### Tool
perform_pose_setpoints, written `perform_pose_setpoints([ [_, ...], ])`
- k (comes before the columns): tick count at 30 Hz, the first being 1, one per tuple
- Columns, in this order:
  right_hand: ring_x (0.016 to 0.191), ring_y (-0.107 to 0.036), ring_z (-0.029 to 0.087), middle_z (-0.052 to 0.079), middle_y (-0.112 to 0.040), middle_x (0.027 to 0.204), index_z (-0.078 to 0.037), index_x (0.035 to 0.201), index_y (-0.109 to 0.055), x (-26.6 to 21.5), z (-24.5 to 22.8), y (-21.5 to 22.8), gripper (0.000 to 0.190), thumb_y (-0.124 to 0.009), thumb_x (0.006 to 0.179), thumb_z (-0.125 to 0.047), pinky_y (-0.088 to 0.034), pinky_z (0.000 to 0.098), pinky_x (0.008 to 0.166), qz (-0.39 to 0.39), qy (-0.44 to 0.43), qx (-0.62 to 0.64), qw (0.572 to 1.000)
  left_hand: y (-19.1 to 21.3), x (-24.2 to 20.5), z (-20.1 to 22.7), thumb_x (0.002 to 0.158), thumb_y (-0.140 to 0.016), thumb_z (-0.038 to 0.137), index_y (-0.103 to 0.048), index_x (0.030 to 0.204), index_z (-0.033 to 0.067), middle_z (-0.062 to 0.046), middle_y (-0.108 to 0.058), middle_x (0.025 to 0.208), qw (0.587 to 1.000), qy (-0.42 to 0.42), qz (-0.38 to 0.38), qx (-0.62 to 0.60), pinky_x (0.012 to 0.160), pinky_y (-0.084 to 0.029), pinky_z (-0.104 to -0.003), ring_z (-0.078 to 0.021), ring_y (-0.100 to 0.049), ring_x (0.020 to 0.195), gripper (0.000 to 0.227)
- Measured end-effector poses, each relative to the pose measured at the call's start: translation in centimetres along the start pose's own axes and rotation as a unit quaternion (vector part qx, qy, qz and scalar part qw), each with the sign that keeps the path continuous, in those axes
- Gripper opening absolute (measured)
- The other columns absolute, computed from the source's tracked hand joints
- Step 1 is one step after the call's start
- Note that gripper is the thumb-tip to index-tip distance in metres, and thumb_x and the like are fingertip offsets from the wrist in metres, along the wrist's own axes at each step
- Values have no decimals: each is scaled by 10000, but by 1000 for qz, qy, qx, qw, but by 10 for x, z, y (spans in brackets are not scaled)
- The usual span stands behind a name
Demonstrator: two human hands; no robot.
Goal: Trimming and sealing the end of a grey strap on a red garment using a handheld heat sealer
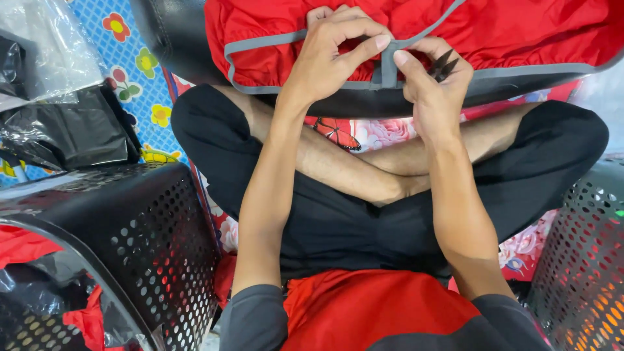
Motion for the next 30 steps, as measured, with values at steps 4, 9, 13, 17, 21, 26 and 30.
perform_pose_setpoints([
  [4,513,-294,25,-26,-507,687,-26,1018,-638,5,13,9,73,-699,993,5,-226,202,464,-11,-23,84,996,2,-1,17,940,-759,131,-796,981,72,8,-646,889,999,-22,25,17,907,-305,-317,-145,-516,809,81],
  [9,503,-277,18,-34,-491,697,-33,1019,-617,6,11,11,66,-653,1017,22,-212,202,468,-31,-32,105,993,2,-3,41,801,-877,-41,-759,966,34,-28,-653,997,976,-132,120,127,862,-445,-342,-201,-569,867,217],
  [13,509,-291,27,-25,-502,706,-33,992,-599,7,13,12,88,-652,1021,30,-237,201,481,-43,-36,130,990,-6,-8,40,772,-866,-136,-744,980,-9,-58,-646,993,969,-164,114,144,654,-511,-324,-215,-563,768,273],
  [17,512,-292,30,-30,-482,685,-39,987,-604,8,16,13,90,-662,1016,23,-234,199,478,-40,-37,121,991,-9,-9,37,774,-862,-159,-742,1008,-20,-68,-652,1000,971,-151,116,145,678,-554,-326,-220,-609,776,297],
  [21,511,-282,19,-30,-498,717,-36,1000,-616,8,16,14,83,-659,1019,32,-221,192,467,-43,-39,126,990,-9,-9,36,777,-868,-149,-749,992,-27,-68,-685,995,968,-162,117,151,679,-580,-320,-215,-645,770,274],
  [26,517,-285,18,-29,-498,718,-38,1016,-622,9,17,15,76,-664,1020,25,-212,192,471,-55,-44,123,990,-9,-8,37,780,-845,-155,-737,981,-33,-72,-693,967,965,-174,115,160,662,-570,-323,-216,-638,744,259],
  [30,517,-290,22,-26,-491,714,-35,1002,-614,9,16,14,73,-651,1024,23,-220,194,476,-55,-44,108,992,-11,-8,37,756,-852,-143,-724,977,-7,-59,-685,949,961,-176,115,182,680,-582,-337,-222,-656,762,288],
])
Point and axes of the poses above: each hand's wrist, its own x-axis towards the middle knuckle, its own y-axis out of the back of the hand, z = x × y, the point moved 3 cm from there along x, towards the middle knuckle
